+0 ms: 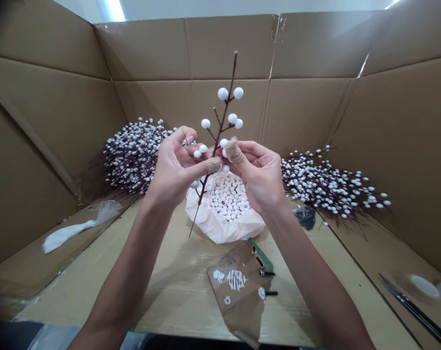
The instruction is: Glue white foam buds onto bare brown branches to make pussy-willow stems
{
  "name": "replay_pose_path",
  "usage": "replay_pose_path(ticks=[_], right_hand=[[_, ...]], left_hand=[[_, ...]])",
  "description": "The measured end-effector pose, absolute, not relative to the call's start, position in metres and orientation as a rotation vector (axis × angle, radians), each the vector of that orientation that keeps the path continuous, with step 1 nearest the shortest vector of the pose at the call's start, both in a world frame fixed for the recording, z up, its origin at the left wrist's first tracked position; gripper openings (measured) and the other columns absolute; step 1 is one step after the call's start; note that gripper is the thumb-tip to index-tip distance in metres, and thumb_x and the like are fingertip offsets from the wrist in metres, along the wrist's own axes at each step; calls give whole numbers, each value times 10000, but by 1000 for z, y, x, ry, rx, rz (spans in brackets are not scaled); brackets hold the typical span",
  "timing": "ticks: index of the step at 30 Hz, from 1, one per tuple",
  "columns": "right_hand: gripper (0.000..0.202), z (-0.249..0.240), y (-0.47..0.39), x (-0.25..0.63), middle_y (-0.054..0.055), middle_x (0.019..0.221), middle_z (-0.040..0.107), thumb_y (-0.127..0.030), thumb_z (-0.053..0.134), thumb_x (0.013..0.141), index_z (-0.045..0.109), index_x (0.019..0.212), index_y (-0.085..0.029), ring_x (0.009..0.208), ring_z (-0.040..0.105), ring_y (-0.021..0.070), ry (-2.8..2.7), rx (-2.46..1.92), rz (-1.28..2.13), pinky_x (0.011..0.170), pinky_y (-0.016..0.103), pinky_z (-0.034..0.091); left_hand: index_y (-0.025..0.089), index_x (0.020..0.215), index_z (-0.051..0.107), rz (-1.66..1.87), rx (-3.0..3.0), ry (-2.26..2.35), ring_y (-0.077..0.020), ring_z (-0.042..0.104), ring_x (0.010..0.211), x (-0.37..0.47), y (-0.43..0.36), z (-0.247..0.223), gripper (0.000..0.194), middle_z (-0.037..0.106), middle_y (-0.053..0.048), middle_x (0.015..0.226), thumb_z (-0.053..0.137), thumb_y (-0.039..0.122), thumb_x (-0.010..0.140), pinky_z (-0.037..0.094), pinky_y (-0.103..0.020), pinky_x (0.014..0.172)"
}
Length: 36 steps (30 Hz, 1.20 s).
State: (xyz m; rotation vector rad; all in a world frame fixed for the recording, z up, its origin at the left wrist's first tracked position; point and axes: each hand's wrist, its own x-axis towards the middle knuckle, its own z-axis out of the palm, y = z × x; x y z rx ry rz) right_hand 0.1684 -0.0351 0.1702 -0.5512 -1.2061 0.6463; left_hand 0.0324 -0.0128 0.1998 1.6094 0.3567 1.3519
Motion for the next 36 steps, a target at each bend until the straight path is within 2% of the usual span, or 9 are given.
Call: replay_pose_path(ticks=[4,10,16,19,30,36], right_hand=[[203,170,-34,168,-12,802,706,-397,775,696,684,786,-240,761,674,142,-1182,-528,663,744,315,570],[253,169,-32,168,-8,817,710,-451,771,680,683,789,-241,779,678,151,-1194,-558,645,753,330,574],[198,169,-31,167,-19,797,712,-379,801,662,699,765,-245,760,675,137,-1150,-508,696,751,312,577],[213,169,-32,166,-12,798,712,-395,799,661,697,765,-240,772,676,144,-1141,-530,676,761,319,577],[204,173,-32,176,6,888,707,-423,731,749,688,798,-229,875,677,155,-1242,-551,749,831,329,564],[359,180,-37,196,69,1031,695,-519,645,799,707,954,-201,963,667,190,-1334,-570,901,876,367,557]], left_hand=[[223,804,366,1367,1587,352,-86,523,552,33,-13,200,488,519,58,634,757,103,538,457,-233,548],[225,792,362,1396,1593,368,-91,545,568,34,-12,199,506,518,61,642,773,114,518,471,-236,554],[225,786,352,1407,1589,369,-108,569,593,35,-10,199,512,513,61,634,763,87,513,480,-240,564],[225,783,347,1419,1578,361,-109,571,597,36,-10,199,517,513,62,630,761,76,512,482,-240,569],[224,799,344,1398,1553,344,-129,608,624,37,-7,197,529,555,44,652,792,121,539,489,-240,577],[224,813,341,1350,1477,292,-124,644,620,34,4,195,528,619,40,674,793,137,554,490,-233,589]])
